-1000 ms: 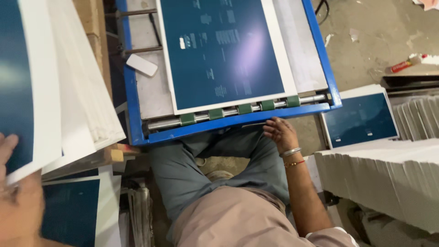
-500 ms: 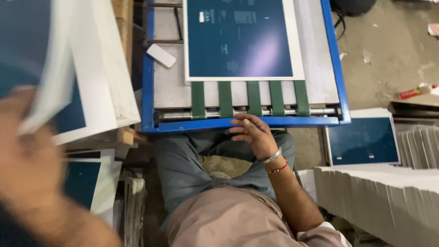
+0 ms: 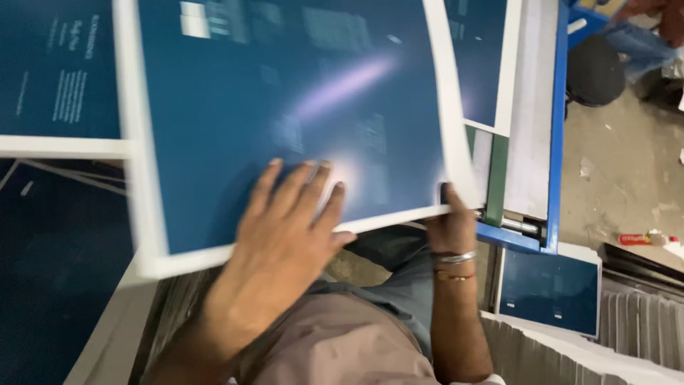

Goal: The person takes printed sheets from a stack by hand and places them onto the conveyor belt of a machine one by one.

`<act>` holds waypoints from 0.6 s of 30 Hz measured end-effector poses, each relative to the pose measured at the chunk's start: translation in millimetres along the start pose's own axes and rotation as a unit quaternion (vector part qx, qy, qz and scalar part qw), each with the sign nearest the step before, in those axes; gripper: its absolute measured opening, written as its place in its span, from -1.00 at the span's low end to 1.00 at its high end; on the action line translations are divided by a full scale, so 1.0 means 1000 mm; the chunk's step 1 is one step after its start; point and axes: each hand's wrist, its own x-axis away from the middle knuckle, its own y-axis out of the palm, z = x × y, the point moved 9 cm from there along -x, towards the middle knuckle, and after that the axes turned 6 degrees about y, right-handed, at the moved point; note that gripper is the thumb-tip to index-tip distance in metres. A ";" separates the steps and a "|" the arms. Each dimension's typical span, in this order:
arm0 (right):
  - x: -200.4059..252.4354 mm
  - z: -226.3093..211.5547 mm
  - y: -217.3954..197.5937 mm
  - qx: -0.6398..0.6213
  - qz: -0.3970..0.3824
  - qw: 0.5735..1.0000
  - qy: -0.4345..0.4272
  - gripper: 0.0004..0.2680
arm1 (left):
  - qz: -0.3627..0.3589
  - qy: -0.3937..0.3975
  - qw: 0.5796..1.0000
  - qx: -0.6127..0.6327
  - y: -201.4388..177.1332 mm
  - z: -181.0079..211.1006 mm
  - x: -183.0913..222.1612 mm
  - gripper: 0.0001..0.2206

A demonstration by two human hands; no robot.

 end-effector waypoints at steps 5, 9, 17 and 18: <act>-0.016 -0.039 -0.107 0.032 0.174 0.981 -0.085 -0.74 | 0.019 -0.066 0.990 -0.127 -0.025 -0.063 0.014 -0.44; -0.010 -0.059 -0.162 0.052 0.250 0.957 -0.137 -0.77 | 0.064 -0.119 0.973 -0.189 -0.027 -0.111 0.026 -0.49; 0.007 -0.074 -0.213 0.127 0.340 0.913 -0.187 -0.84 | 0.133 -0.105 0.971 -0.169 -0.035 -0.119 0.029 -0.73; 0.012 -0.072 -0.216 0.131 0.343 0.910 -0.192 -0.84 | 0.134 -0.105 0.971 -0.169 -0.037 -0.118 0.028 -0.74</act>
